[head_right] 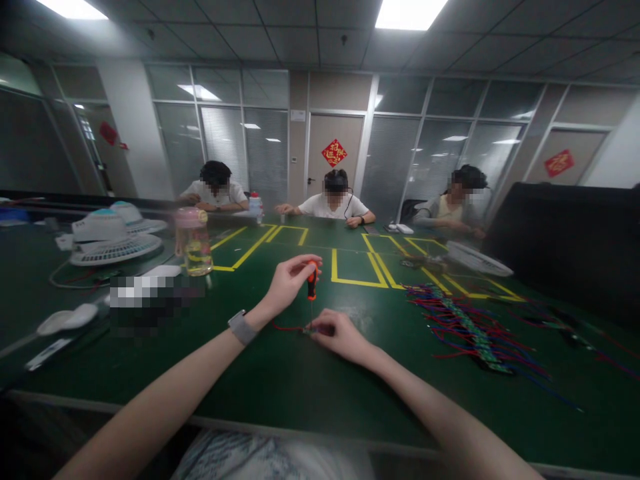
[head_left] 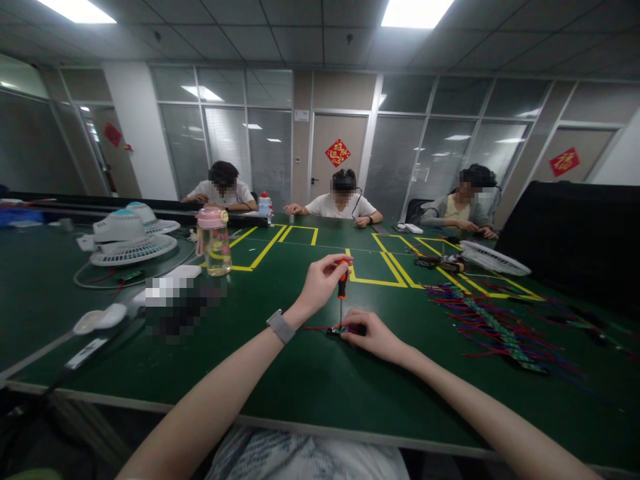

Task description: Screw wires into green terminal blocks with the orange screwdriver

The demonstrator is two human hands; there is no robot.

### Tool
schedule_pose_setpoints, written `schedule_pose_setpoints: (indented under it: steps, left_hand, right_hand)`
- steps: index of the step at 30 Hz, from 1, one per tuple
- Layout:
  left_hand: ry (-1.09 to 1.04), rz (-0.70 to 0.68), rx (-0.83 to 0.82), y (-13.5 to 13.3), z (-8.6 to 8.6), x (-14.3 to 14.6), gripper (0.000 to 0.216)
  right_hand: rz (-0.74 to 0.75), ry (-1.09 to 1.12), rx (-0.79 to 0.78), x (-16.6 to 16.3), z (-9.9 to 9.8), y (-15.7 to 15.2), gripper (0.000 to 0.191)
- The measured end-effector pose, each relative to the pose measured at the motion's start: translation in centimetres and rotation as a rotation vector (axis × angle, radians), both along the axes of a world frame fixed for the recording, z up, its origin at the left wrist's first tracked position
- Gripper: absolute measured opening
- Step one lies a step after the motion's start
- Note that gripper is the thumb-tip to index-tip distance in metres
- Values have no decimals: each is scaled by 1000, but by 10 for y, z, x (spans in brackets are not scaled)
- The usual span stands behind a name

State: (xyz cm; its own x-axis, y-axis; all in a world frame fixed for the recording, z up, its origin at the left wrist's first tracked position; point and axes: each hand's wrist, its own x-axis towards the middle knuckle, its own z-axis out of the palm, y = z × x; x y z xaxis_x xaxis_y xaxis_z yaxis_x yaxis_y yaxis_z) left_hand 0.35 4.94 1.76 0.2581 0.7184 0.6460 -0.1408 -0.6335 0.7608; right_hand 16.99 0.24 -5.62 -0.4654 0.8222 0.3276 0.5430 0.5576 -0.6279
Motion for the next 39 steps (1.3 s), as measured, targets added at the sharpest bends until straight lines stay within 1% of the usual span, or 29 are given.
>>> schedule_pose_setpoints:
  steps: [4, 7, 9, 13, 15, 17, 22, 24, 26, 28, 31, 33, 35, 39]
  left_hand:
    - [18, 90, 60, 0, 0, -1, 18]
    - [25, 116, 70, -2, 0, -2, 20]
    - [18, 75, 46, -4, 0, -1, 25]
    - [-35, -117, -61, -8, 3, 2, 28]
    - [-48, -159, -82, -11, 4, 2, 27]
    - [-38, -133, -70, -12, 5, 3, 26]
    - [23, 64, 63, -10, 2, 1, 16]
    - [47, 100, 110, -12, 1, 0, 16]
    - [62, 88, 129, -15, 3, 0, 20]
    - [63, 43, 118, -20, 5, 0, 26]
    - [20, -68, 31, -24, 8, 2, 27]
    - [-16, -117, -22, -25, 9, 3, 27]
    - [-25, -104, -28, -23, 8, 4, 25]
    - [17, 47, 57, -20, 7, 2, 15]
  right_hand:
    - [0, -18, 7, 0, 0, 0, 18]
    - [0, -35, 11, 1, 1, 0, 18]
    - [1, -49, 18, 1, 2, -1, 19]
    - [1, -91, 43, 3, 3, -1, 17]
    - [9, -91, 44, 4, 3, -1, 16]
    - [18, -85, 43, 5, 2, 0, 16]
    - [18, -99, 50, 6, 0, 1, 16]
    - [19, -94, 54, 6, 1, 1, 16]
    - [30, -86, 56, 6, 1, 0, 15]
    - [38, -85, 58, 6, 2, 0, 15]
    - [33, -95, 57, 6, 2, 0, 14]
    - [32, -94, 57, 6, 2, 0, 14]
    - [33, -91, 57, 6, 2, 0, 15]
    - [28, -104, 57, 6, 3, -1, 15]
